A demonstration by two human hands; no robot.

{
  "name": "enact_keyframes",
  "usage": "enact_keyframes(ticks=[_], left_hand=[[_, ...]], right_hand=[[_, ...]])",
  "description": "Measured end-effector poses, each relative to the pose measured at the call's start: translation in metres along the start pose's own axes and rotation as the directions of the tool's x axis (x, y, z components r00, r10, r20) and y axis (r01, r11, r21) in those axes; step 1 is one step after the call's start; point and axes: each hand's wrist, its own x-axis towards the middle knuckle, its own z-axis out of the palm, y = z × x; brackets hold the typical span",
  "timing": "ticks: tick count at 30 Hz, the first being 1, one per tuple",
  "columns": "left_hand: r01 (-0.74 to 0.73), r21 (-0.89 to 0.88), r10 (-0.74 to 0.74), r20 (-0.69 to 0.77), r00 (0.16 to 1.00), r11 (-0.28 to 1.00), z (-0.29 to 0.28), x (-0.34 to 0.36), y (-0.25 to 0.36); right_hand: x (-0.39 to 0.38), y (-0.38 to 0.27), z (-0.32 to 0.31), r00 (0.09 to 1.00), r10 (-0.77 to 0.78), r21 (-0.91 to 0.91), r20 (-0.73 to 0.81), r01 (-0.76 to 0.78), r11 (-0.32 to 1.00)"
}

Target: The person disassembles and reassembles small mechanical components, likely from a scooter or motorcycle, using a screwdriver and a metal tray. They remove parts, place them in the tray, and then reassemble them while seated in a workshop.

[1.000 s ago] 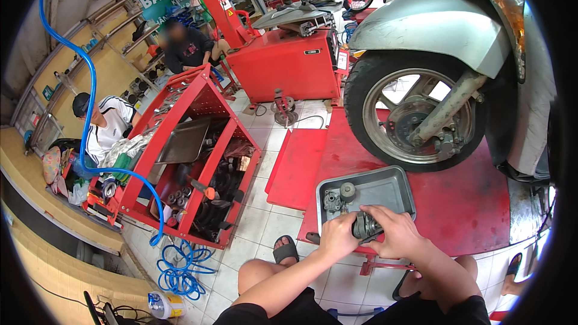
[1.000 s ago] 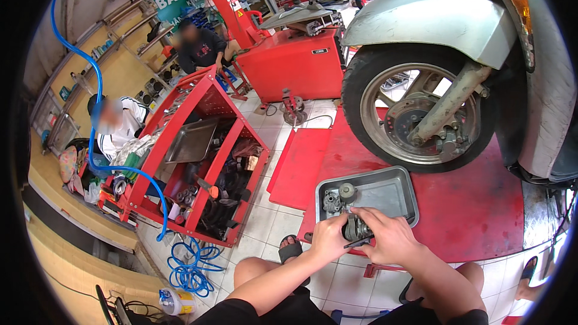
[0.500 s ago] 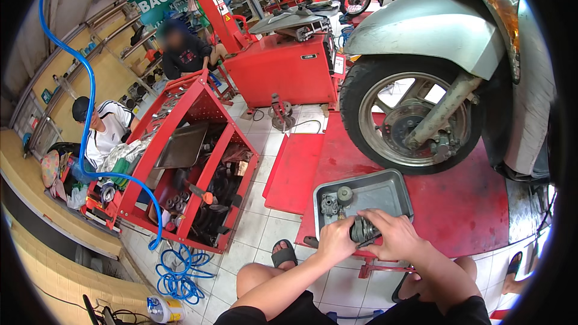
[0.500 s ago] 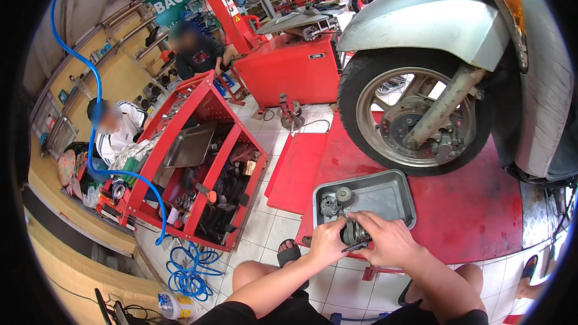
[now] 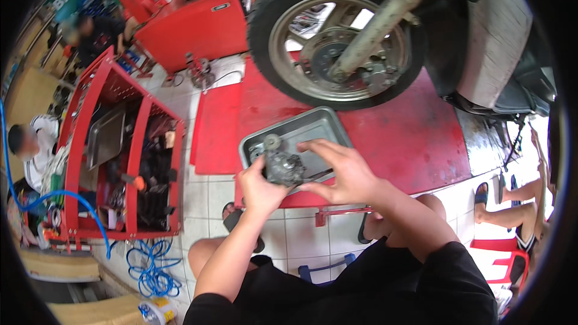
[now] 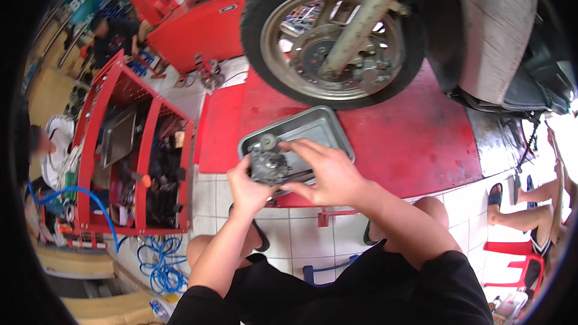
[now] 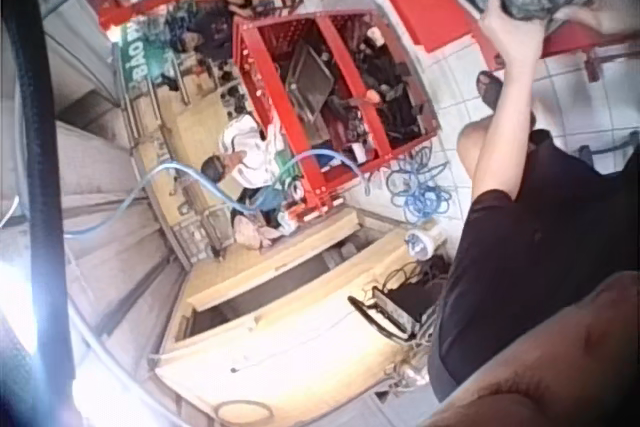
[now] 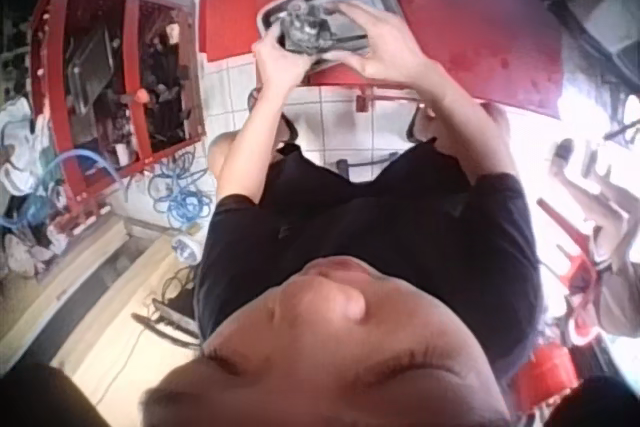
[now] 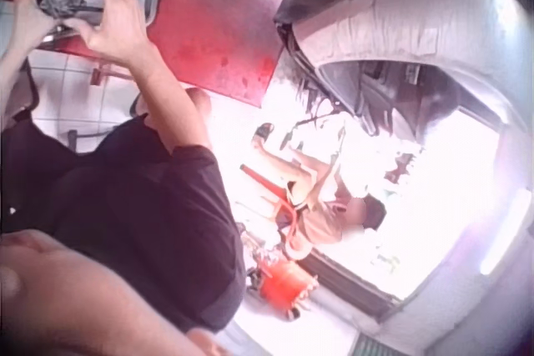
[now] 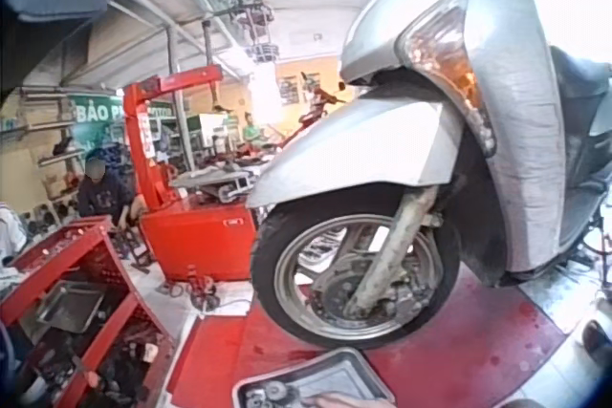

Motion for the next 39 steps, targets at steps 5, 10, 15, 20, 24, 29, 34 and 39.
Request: enact_keyframes(ticks=[5, 10, 15, 20, 24, 29, 34, 39], left_hand=[[-0.125, 0.030, 0.126, -0.031, 0.992, 0.992, 0.005, 0.000, 0.005], [-0.275, 0.117, 0.279, -0.020, 0.960, 0.954, 0.003, -0.006, -0.006], [-0.250, 0.172, 0.250, 0.023, 0.968, 0.953, 0.002, -0.008, -0.007], [-0.264, 0.203, 0.266, 0.022, 0.964, 0.943, 0.005, -0.009, -0.008], [-0.225, 0.150, 0.214, 0.086, 0.973, 0.963, 0.005, -0.008, -0.004], [-0.091, 0.049, 0.068, 0.366, 0.928, 0.995, -0.006, 0.000, 0.003], [0.134, -0.168, 0.000, 0.626, 0.780, 0.977, -0.010, -0.002, -0.010], [0.275, -0.049, -0.125, 0.806, 0.578, 0.960, -0.020, 0.006, -0.016]], right_hand=[[-0.005, -0.006, 0.002, 0.997, 0.074, 0.075, 0.031, -0.076, 0.994], [-0.006, -0.013, 0.012, 0.990, 0.140, 0.040, 0.033, -0.142, 0.989], [-0.007, -0.001, 0.018, 0.994, 0.098, 0.067, 0.037, -0.100, 0.993], [-0.002, -0.001, 0.008, 0.996, -0.008, 0.060, 0.092, 0.002, 0.998], [0.000, 0.001, -0.002, 0.982, -0.069, 0.015, 0.179, 0.067, 0.998], [0.008, -0.006, -0.018, 0.946, -0.116, -0.023, 0.301, 0.129, 0.991], [0.000, -0.010, -0.015, 0.904, -0.142, -0.060, 0.402, 0.181, 0.982], [-0.006, -0.010, -0.009, 0.896, -0.204, -0.093, 0.393, 0.260, 0.961]])
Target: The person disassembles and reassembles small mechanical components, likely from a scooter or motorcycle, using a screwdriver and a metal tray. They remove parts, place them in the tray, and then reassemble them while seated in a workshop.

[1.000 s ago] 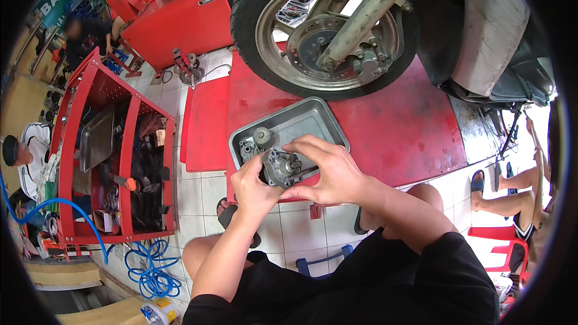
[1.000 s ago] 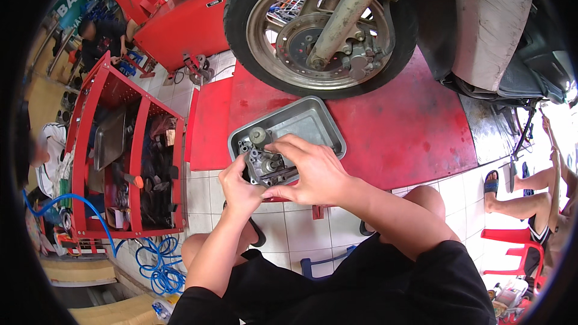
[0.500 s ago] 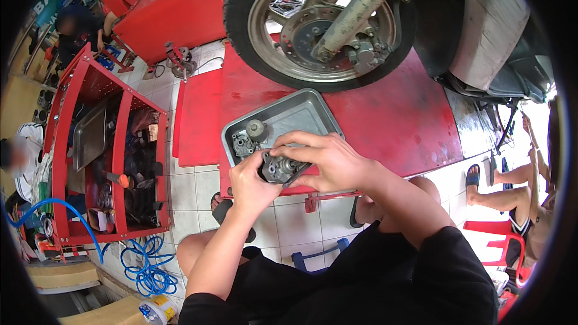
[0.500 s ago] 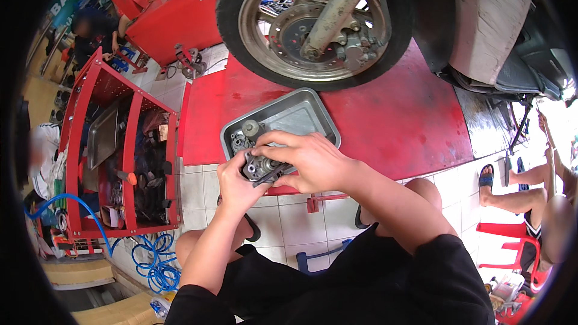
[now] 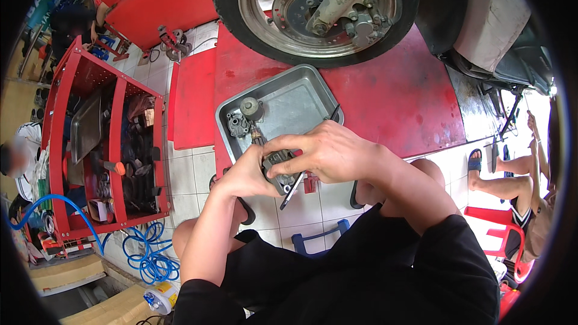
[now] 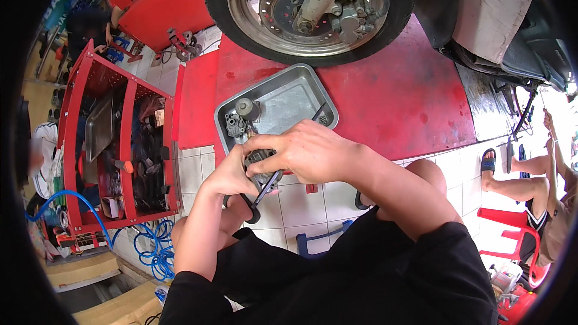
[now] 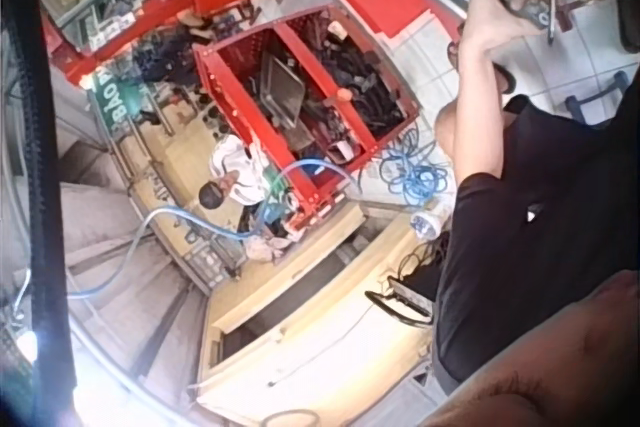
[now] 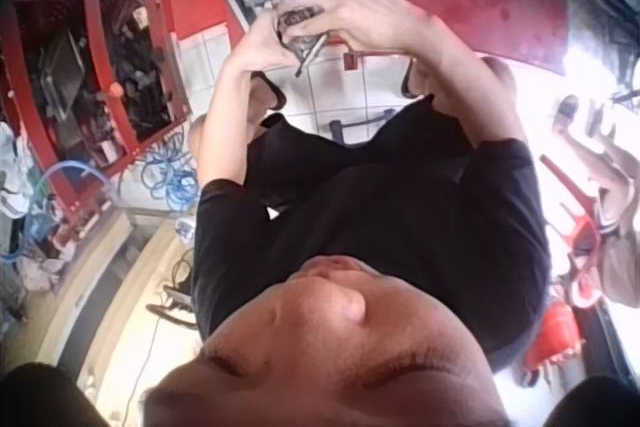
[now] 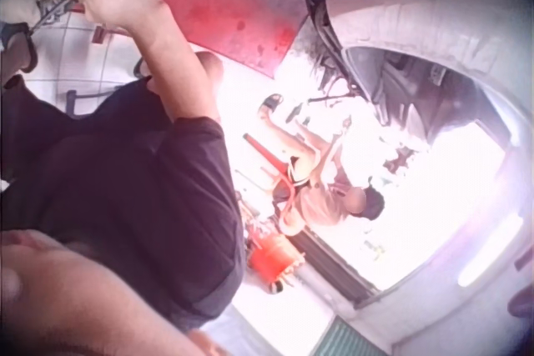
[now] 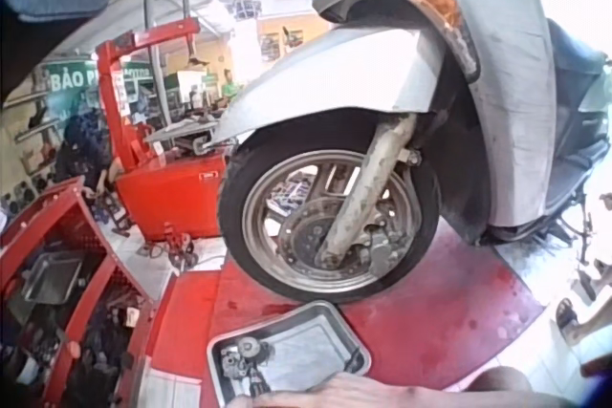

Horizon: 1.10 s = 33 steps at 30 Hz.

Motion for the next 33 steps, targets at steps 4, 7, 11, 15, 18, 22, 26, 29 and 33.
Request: enact_keyframes(ticks=[4, 7, 11, 15, 18, 22, 26, 29, 33], left_hand=[[0.015, -0.012, -0.014, 0.031, 0.999, 1.000, 0.000, 0.003, 0.000], [-0.006, 0.037, 0.005, 0.006, 1.000, 0.999, 0.001, 0.004, -0.006], [-0.050, -0.019, 0.051, 0.007, 0.999, 0.999, 0.001, 0.006, -0.010], [-0.041, -0.003, 0.041, -0.019, 0.999, 0.999, 0.003, 0.005, -0.003], [-0.118, -0.072, 0.110, -0.107, 0.988, 0.990, 0.009, 0.005, 0.005], [-0.021, -0.123, 0.009, -0.094, 0.996, 0.992, 0.002, 0.005, -0.004], [-0.048, -0.117, 0.034, -0.116, 0.993, 0.992, 0.003, 0.006, -0.002], [-0.048, -0.129, 0.031, -0.129, 0.991, 0.990, 0.005, 0.005, -0.003], [-0.048, -0.084, 0.037, -0.132, 0.991, 0.995, 0.007, 0.005, -0.005]], right_hand=[[-0.004, 0.003, 0.008, 0.998, -0.007, 0.035, -0.065, 0.009, 0.999], [-0.003, 0.003, 0.005, 0.998, -0.011, 0.040, -0.067, 0.013, 0.999], [-0.002, 0.005, 0.007, 0.996, -0.029, 0.036, -0.084, 0.032, 0.999], [0.000, 0.007, 0.005, 0.998, -0.021, 0.052, -0.066, 0.024, 0.998], [0.001, 0.004, 0.001, 0.999, 0.029, 0.089, -0.014, -0.028, 0.996], [-0.001, -0.003, -0.002, 0.986, 0.163, 0.148, -0.016, -0.159, 0.976], [0.000, 0.003, 0.010, 0.980, 0.198, 0.190, -0.003, -0.193, 0.963], [0.002, 0.006, 0.012, 0.988, 0.148, 0.199, -0.038, -0.137, 0.970], [0.005, 0.002, 0.005, 0.984, 0.175, 0.206, 0.026, -0.176, 0.963]])
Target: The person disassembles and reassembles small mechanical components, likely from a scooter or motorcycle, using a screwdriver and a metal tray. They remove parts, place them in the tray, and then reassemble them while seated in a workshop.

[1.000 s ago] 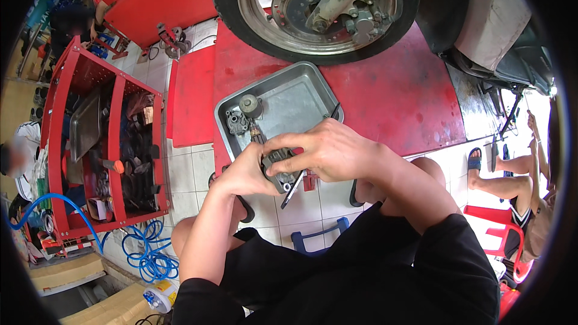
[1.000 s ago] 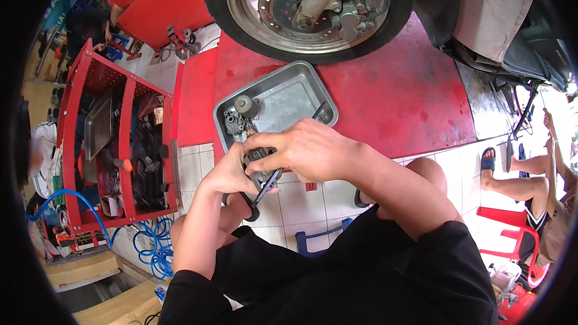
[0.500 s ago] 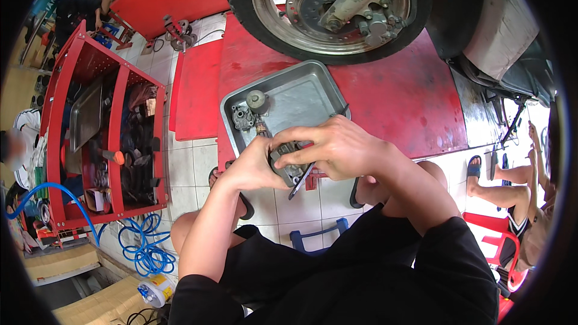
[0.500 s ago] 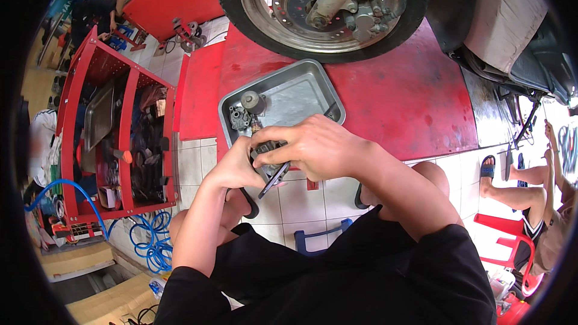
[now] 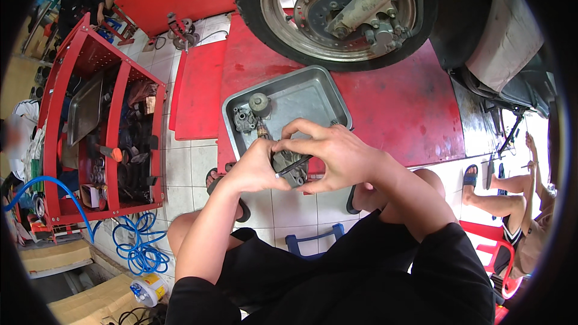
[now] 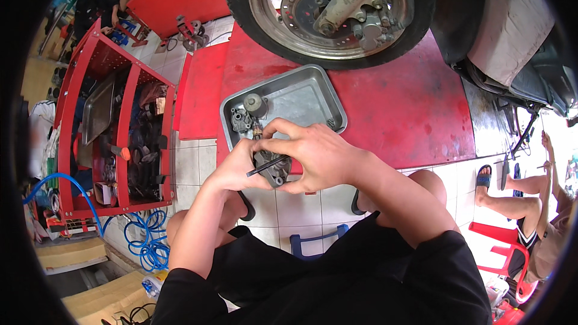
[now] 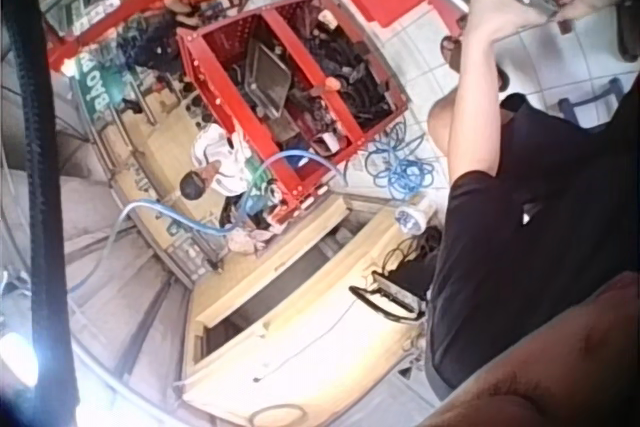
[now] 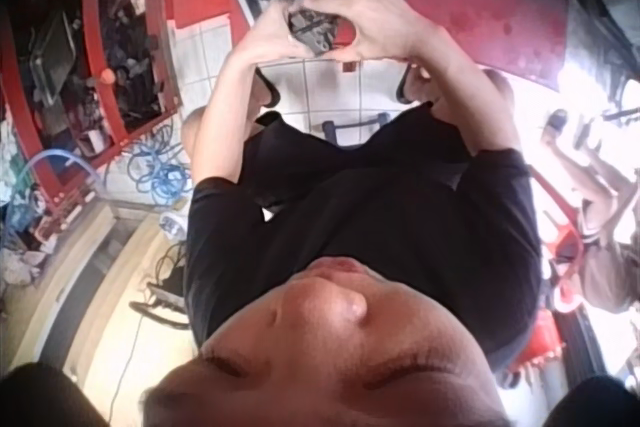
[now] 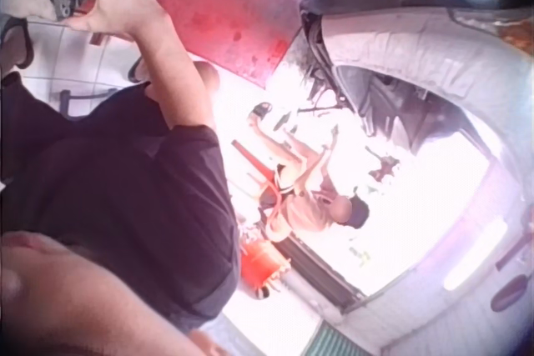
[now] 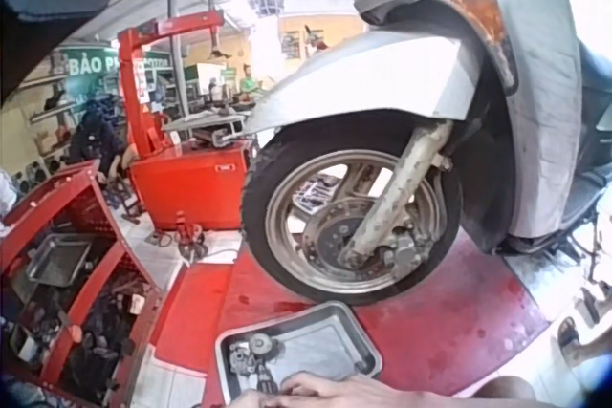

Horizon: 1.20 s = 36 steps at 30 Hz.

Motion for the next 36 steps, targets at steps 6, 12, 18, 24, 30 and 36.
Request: enact_keyframes(ticks=[6, 12, 18, 24, 30, 36], left_hand=[[0.058, 0.093, -0.069, 0.116, 0.991, 0.994, -0.004, 0.002, -0.010], [0.081, 0.085, -0.088, 0.082, 0.993, 0.993, 0.000, 0.000, 0.000], [0.064, 0.075, -0.069, 0.079, 0.994, 0.995, 0.002, 0.000, 0.000], [0.051, 0.097, -0.060, 0.088, 0.994, 0.994, 0.002, 0.001, -0.009], [0.030, 0.100, -0.040, 0.096, 0.995, 0.994, 0.001, 0.000, -0.001], [-0.051, 0.090, 0.049, 0.025, 0.998, 0.995, 0.003, 0.000, 0.000]], right_hand=[[0.001, 0.005, 0.002, 0.999, -0.023, 0.001, 0.046, 0.023, 1.000], [0.001, 0.001, 0.003, 0.999, 0.042, -0.020, 0.030, -0.042, 0.999], [0.002, 0.002, 0.003, 0.999, 0.028, -0.030, 0.025, -0.027, 0.999], [0.003, 0.001, 0.004, 0.997, 0.039, -0.022, 0.060, -0.038, 0.999], [0.003, 0.002, 0.003, 0.996, 0.058, -0.001, 0.072, -0.058, 0.998], [0.003, 0.002, 0.003, 0.998, 0.031, -0.006, 0.057, -0.030, 1.000]])
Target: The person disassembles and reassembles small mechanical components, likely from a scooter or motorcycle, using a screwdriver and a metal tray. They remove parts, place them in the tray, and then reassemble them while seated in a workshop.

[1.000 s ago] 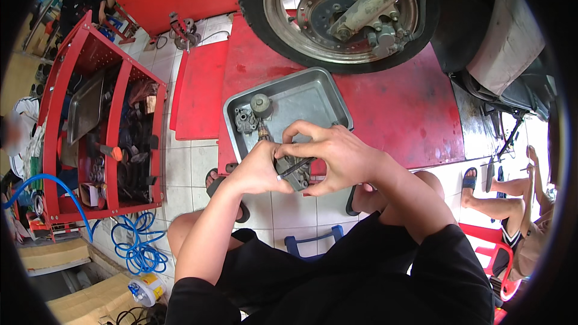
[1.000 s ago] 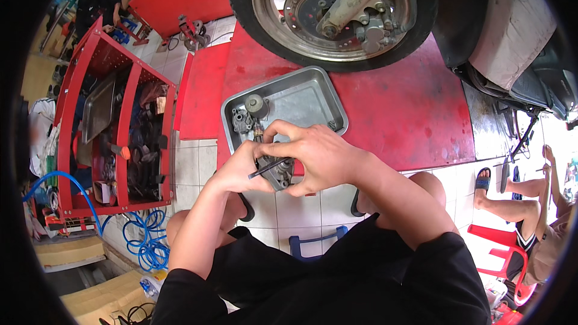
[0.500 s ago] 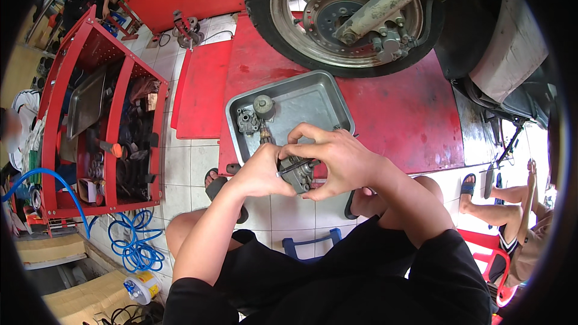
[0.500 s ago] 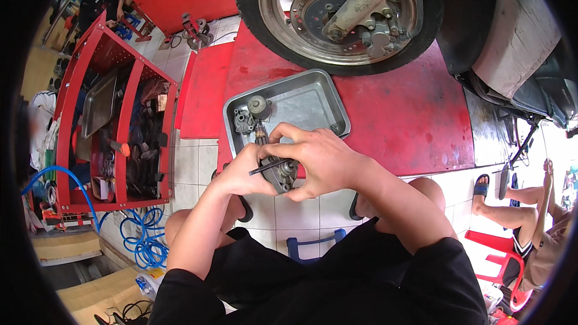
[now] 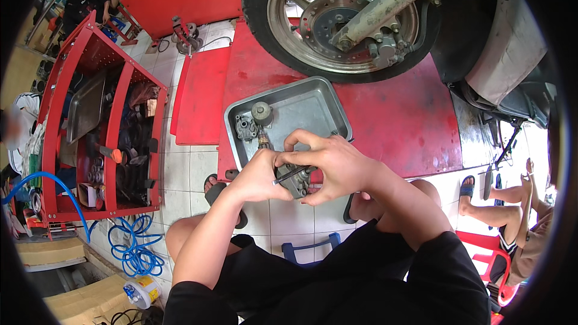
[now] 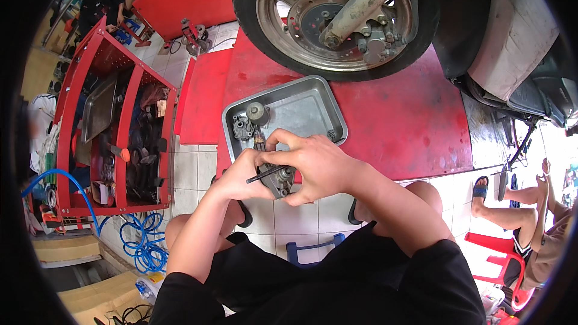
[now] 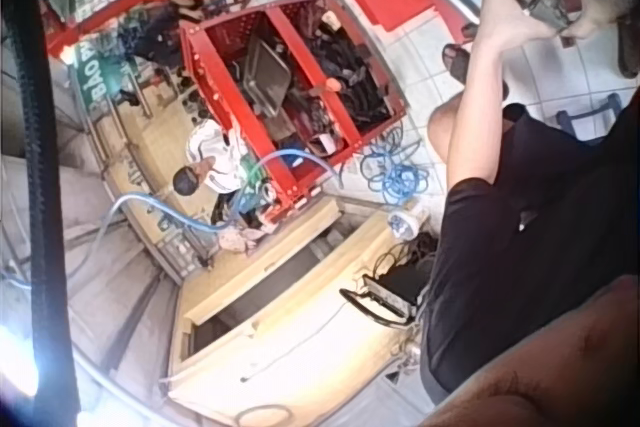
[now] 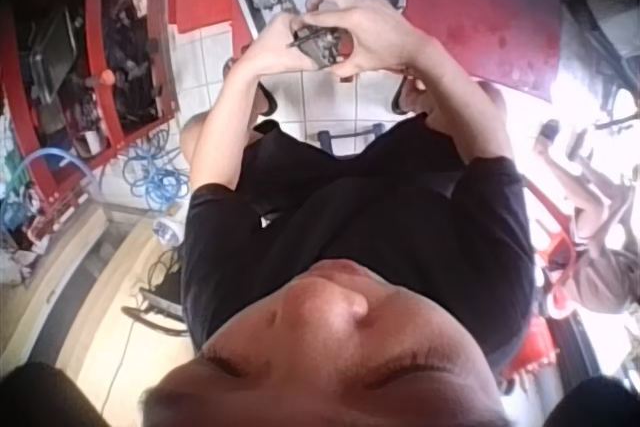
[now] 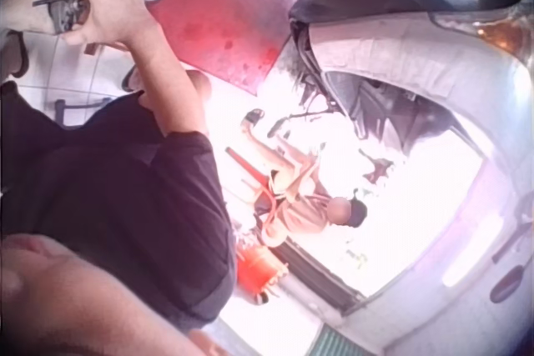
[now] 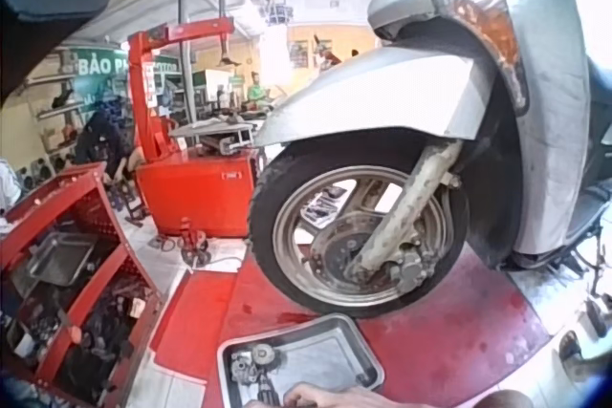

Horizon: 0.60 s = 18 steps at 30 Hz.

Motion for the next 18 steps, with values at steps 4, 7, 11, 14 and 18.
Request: enact_keyframes(ticks=[4, 7, 11, 14, 18], left_hand=[[-0.031, -0.065, 0.025, -0.091, 0.996, 0.997, 0.002, -0.001, 0.000], [-0.077, -0.148, 0.044, -0.213, 0.976, 0.986, 0.003, -0.002, 0.002], [-0.204, 0.003, 0.186, -0.428, 0.885, 0.979, 0.004, -0.004, 0.014], [-0.230, 0.237, 0.326, -0.555, 0.765, 0.944, 0.006, -0.006, 0.019], [-0.376, 0.609, 0.709, -0.515, 0.482, 0.698, -0.002, 0.001, 0.004]], right_hand=[[0.002, -0.005, -0.007, 0.999, 0.000, 0.040, -0.033, 0.001, 0.999], [0.002, 0.000, -0.010, 0.983, -0.048, 0.089, -0.180, 0.065, 0.994], [-0.002, -0.002, -0.022, 0.961, 0.049, 0.210, -0.271, 0.009, 0.978], [-0.002, -0.003, -0.022, 0.957, 0.214, 0.352, -0.196, -0.135, 0.926], [-0.001, -0.003, -0.018, 0.965, 0.094, 0.273, -0.246, -0.024, 0.962]])
